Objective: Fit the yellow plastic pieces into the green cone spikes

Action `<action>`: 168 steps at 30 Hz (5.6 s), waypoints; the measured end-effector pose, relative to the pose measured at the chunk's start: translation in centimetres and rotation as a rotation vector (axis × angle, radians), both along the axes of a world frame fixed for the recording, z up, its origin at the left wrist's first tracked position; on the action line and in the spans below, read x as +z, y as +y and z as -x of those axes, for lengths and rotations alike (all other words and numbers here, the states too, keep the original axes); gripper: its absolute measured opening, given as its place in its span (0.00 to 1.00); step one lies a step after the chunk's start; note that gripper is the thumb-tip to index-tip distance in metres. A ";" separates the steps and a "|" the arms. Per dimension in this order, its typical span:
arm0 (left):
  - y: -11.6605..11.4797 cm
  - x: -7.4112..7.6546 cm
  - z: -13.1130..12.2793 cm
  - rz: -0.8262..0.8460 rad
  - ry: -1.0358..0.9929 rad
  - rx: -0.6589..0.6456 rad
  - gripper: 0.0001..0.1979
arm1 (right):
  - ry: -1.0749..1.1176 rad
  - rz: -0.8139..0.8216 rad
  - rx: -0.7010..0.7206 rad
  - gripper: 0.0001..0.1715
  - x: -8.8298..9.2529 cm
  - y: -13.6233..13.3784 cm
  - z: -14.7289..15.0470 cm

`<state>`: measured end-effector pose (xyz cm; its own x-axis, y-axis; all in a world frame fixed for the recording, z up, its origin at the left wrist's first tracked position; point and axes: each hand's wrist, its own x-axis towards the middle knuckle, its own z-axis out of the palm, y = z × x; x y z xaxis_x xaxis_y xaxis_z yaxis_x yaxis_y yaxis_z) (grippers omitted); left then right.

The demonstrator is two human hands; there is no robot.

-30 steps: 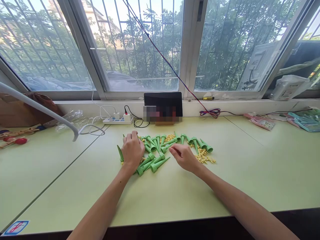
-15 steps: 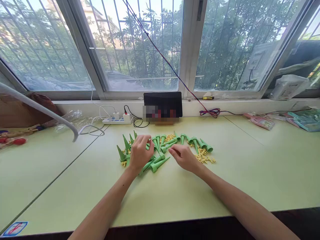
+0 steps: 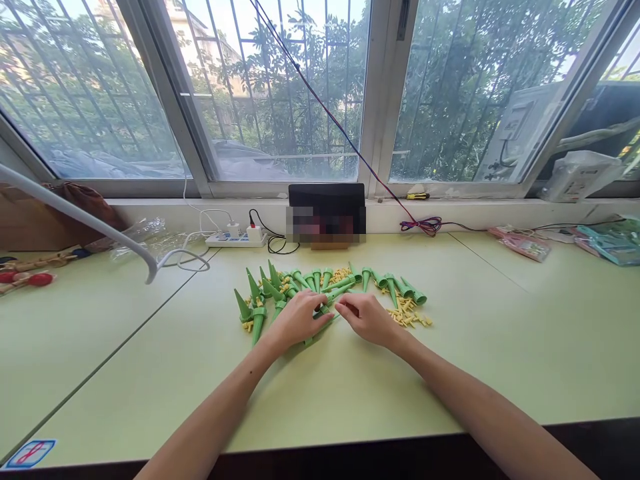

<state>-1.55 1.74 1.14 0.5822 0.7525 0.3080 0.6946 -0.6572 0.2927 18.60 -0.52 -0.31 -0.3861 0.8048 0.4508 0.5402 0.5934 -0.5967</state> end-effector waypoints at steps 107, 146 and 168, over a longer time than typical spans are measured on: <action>-1.6 1.6 -2.1 0.600 -0.906 0.046 0.17 | -0.416 0.235 -0.258 0.12 0.5 1.5 -2.8; -1.2 0.8 -1.7 0.513 -0.805 0.066 0.14 | -0.322 0.067 0.141 0.10 0.4 -0.4 -0.3; -2.0 1.9 -2.0 0.466 -0.811 0.020 0.15 | 0.463 0.303 0.093 0.10 0.1 0.0 0.4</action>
